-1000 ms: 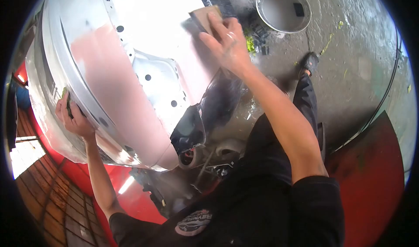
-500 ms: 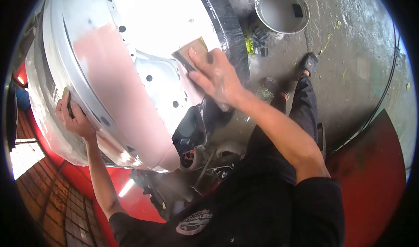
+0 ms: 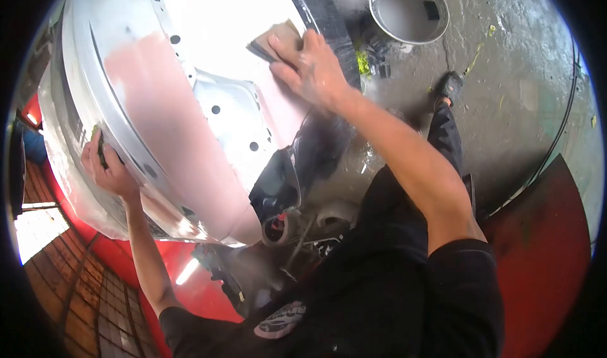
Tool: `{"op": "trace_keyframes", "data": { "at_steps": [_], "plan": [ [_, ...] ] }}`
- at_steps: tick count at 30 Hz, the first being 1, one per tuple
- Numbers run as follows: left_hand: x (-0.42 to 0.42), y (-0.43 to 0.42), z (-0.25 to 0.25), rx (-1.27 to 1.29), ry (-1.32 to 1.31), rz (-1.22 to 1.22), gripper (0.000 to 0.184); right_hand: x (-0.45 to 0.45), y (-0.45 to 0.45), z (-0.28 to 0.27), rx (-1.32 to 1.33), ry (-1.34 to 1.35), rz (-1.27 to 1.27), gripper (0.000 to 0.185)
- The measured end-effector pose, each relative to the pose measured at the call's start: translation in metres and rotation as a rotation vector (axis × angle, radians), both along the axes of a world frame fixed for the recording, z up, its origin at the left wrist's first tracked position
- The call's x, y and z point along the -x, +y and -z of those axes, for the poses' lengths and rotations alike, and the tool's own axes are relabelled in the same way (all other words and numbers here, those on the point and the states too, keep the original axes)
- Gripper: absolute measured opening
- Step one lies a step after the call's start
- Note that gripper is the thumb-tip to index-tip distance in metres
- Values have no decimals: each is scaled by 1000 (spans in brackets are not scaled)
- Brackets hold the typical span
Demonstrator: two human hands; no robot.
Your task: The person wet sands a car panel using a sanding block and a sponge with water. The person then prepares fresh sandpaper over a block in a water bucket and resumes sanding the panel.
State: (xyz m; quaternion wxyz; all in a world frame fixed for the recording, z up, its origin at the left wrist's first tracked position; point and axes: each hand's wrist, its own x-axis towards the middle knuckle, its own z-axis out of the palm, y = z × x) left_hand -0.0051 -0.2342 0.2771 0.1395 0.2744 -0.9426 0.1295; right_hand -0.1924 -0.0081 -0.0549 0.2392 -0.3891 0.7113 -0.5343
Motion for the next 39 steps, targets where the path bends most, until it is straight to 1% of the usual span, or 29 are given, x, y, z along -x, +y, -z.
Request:
{"op": "trace_keyframes", "data": {
  "at_steps": [1, 2, 3, 5, 8, 11, 12, 13, 15, 17, 19, 21, 22, 23, 25, 28, 31, 32, 35, 36, 37, 39],
  "plan": [
    [2, -3, 1, 10, -9, 5, 40, -5, 10, -7, -11, -35, -36, 58],
    [3, -4, 4, -3, 19, 3, 39, -15, 27, -21, -11, -192, -89, 61],
    [3, -2, 6, -18, 39, -5, 39, -32, 36, -24, 40, -235, -83, 64],
    [1, -4, 5, -21, 50, -1, 39, -38, 33, -14, 66, -204, -66, 63],
    [-3, -2, 3, -28, 16, 8, 39, -4, -1, -13, 7, -90, -26, 60],
    [2, -5, 4, -18, 36, -2, 39, -23, 21, -20, 4, -143, -42, 59],
    [1, -5, 4, -16, 33, -1, 39, -41, 34, -12, 96, -157, -27, 60],
    [0, -5, 4, -14, 30, -2, 39, -51, 38, -19, 145, -218, 7, 59],
    [1, -5, 4, -5, 25, 0, 39, -38, 34, -25, 28, -220, -56, 59],
    [-1, -2, 5, -7, 20, -4, 39, -15, 6, -29, 30, -152, -40, 59],
    [2, -2, 4, -21, 25, -3, 39, -16, 9, -34, 52, -228, -57, 61],
    [1, -5, 2, -1, 2, -14, 39, -44, 41, -37, 53, -262, -88, 62],
    [-1, -5, 2, 4, -17, -22, 39, -67, 55, -27, 143, -286, -71, 61],
    [-1, -4, 3, -6, -2, -21, 39, -78, 59, -30, 158, -296, -40, 61],
    [-1, -4, 3, -26, 18, -15, 38, -64, 51, -34, 84, -281, -72, 62],
    [2, 1, 2, -17, -11, -46, 37, -40, 20, -37, 167, -214, -46, 59],
    [3, 0, 5, -23, 24, -88, 36, -68, 49, -31, 160, -235, -58, 61],
    [1, 0, 3, -17, 12, -82, 36, -75, 55, -29, 194, -247, -39, 61],
    [-2, -3, 5, -4, 3, -61, 36, -45, 34, -34, 157, -184, -102, 60],
    [-2, -3, 6, -1, 11, -62, 37, -30, 20, -38, 178, -165, -84, 59],
    [-3, -1, 4, -3, 7, -66, 37, -24, 15, -38, 174, -219, -127, 59],
    [-2, -1, 5, -10, 19, -93, 37, -45, 26, -28, 265, -172, -15, 59]
  ]
}}
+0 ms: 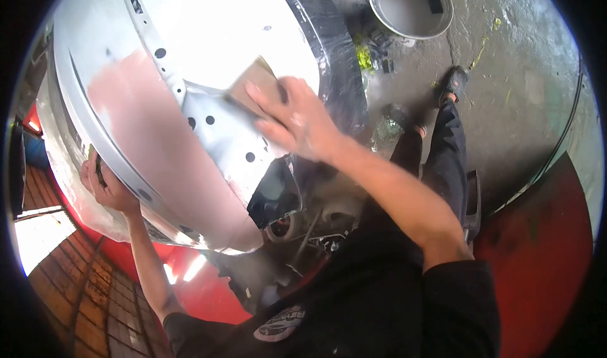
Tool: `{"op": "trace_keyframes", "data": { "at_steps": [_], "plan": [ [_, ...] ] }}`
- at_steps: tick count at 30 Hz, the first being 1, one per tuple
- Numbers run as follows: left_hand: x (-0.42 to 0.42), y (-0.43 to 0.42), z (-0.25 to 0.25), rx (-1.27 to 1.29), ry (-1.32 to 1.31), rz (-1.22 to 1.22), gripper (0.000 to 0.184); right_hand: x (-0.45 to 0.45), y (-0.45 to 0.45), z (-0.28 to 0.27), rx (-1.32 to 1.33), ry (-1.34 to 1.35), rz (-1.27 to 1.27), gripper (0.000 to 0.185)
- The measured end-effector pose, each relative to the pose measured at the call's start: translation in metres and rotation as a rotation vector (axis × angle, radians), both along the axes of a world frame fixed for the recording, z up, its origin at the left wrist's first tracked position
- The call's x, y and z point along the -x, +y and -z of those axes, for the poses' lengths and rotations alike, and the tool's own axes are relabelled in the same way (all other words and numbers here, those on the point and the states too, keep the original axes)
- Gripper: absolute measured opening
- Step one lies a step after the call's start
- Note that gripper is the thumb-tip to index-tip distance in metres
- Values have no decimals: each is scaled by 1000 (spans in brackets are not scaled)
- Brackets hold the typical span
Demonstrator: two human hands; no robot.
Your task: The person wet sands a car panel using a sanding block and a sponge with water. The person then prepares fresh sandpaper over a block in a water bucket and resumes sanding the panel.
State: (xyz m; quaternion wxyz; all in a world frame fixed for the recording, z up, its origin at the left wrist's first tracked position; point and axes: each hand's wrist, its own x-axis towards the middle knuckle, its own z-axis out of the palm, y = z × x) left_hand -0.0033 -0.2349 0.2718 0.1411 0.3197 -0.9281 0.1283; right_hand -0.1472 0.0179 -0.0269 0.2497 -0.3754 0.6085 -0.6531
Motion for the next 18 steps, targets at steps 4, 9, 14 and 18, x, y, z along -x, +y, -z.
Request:
{"op": "trace_keyframes", "data": {
  "at_steps": [4, 9, 14, 18],
  "plan": [
    [3, 1, -1, 8, -4, 10, 37, -12, 18, 1, -28, -9, -47, 59],
    [5, 4, 0, 13, -12, 29, 37, 16, -1, -9, -80, 4, -133, 58],
    [3, -1, 0, 7, 2, 20, 37, 10, 12, 3, -29, 100, -135, 58],
    [1, 2, -4, 1, -5, 6, 38, 33, -23, -5, -15, 49, -127, 59]
  ]
}}
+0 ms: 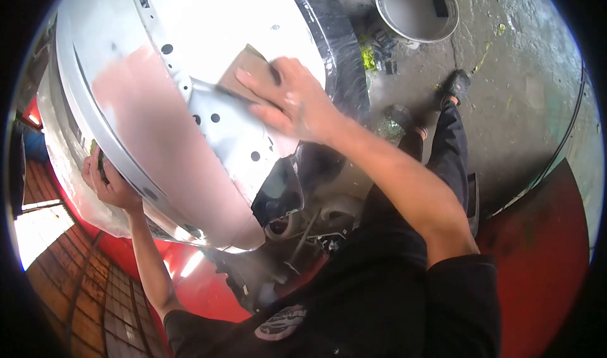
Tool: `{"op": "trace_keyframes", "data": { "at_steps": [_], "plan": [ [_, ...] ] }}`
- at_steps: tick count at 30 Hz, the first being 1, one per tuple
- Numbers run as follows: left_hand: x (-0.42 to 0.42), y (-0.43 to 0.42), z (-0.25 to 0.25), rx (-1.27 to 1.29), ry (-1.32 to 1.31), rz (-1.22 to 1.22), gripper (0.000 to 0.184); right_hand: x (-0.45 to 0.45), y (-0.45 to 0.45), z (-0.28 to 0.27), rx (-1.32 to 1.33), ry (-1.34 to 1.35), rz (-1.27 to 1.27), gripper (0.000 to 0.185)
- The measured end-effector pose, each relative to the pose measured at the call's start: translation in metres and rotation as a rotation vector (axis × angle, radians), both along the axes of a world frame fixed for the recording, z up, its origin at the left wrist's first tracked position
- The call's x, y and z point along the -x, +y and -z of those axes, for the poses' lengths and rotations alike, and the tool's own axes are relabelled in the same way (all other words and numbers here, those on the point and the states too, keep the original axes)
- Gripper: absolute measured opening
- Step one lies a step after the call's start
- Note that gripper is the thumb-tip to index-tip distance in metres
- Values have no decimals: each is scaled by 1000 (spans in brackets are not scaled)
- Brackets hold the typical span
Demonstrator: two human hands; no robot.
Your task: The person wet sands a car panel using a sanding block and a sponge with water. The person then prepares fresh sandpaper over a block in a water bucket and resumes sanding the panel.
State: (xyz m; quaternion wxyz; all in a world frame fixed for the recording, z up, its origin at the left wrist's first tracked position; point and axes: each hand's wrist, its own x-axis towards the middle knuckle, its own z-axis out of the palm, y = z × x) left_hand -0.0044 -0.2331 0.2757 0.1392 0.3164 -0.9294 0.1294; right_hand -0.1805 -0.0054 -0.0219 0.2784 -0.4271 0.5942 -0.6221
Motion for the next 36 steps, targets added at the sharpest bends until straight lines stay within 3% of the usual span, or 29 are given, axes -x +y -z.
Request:
{"op": "trace_keyframes", "data": {
  "at_steps": [3, 8, 10, 13, 16, 20, 24, 27, 32, 36],
  "plan": [
    [0, -4, 1, -17, 13, 5, 38, -23, 38, 1, -13, -17, 9, 61],
    [-2, -1, 0, 20, -23, 16, 38, 6, -5, -7, -36, 2, -38, 58],
    [0, -3, 3, -3, 16, 7, 38, -7, 0, 4, 65, 0, 84, 58],
    [-3, -7, -1, 4, -34, 22, 37, -27, 37, 8, 67, -12, 59, 58],
    [1, -1, 0, 22, -43, 19, 37, -7, 21, 0, -73, 25, -44, 59],
    [-2, -5, 2, -30, 20, 26, 37, 11, 6, 3, -51, -7, -74, 59],
    [-2, -4, 1, -16, 5, 19, 37, -20, 87, 28, -175, -15, -73, 61],
    [-1, -4, 3, -3, 12, 22, 37, -29, 103, 23, -228, -212, 51, 64],
    [-2, -6, 2, -17, 20, 22, 36, -36, 52, 11, -87, -20, 34, 63],
    [-6, -5, 1, -16, 8, 13, 36, -21, 10, -1, -50, -87, 86, 62]
  ]
}}
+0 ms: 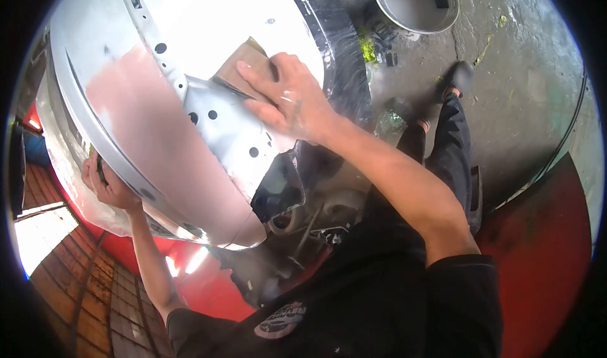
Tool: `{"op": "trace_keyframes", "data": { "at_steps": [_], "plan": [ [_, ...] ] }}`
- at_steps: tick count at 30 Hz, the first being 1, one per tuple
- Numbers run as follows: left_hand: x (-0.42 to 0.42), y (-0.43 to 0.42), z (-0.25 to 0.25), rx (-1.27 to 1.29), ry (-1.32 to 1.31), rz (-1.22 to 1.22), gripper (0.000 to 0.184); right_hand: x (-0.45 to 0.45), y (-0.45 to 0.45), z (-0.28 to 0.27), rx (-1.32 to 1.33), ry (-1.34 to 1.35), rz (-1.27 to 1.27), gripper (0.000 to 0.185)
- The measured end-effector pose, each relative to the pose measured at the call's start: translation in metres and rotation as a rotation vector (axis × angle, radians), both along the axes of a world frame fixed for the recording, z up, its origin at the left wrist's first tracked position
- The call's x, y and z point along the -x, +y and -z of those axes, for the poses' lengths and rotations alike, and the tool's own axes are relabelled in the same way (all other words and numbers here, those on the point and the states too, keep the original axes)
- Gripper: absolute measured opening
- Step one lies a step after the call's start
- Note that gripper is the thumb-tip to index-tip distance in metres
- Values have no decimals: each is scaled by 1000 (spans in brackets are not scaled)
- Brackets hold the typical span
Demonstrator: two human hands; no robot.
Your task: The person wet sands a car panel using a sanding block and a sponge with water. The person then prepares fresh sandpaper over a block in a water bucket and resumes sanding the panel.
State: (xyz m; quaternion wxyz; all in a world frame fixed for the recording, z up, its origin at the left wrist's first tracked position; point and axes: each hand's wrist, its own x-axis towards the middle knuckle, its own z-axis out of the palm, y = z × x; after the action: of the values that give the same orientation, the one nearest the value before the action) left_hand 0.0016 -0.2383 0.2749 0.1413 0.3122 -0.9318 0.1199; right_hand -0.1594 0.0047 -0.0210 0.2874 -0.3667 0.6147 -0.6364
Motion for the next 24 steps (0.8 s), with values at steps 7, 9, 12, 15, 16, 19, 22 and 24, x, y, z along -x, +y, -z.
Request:
{"op": "trace_keyframes", "data": {
  "at_steps": [7, 9, 12, 15, 16, 19, 22, 24],
  "plan": [
    [5, 1, 2, 8, 25, -9, 34, 3, 4, 2, 16, 47, -16, 63],
    [0, 1, -1, 0, -9, -3, 34, 16, -13, 3, 25, 62, -44, 64],
    [2, -3, 1, -3, -11, 16, 34, -13, 21, 10, 58, 55, 18, 61],
    [5, -1, 2, 4, 13, 15, 35, -14, 20, 15, 68, 75, 35, 60],
    [5, 2, 2, 0, 20, 12, 35, -6, 12, 10, 64, 90, 30, 60],
    [2, -1, 0, 13, -11, 9, 36, 11, -9, 6, 51, 78, 2, 60],
    [2, -2, -2, 46, -66, 29, 36, -15, 26, 13, 68, 49, 22, 60],
    [6, -1, 2, 50, -12, 21, 36, -14, 31, 13, 18, 53, -58, 62]
  ]
}}
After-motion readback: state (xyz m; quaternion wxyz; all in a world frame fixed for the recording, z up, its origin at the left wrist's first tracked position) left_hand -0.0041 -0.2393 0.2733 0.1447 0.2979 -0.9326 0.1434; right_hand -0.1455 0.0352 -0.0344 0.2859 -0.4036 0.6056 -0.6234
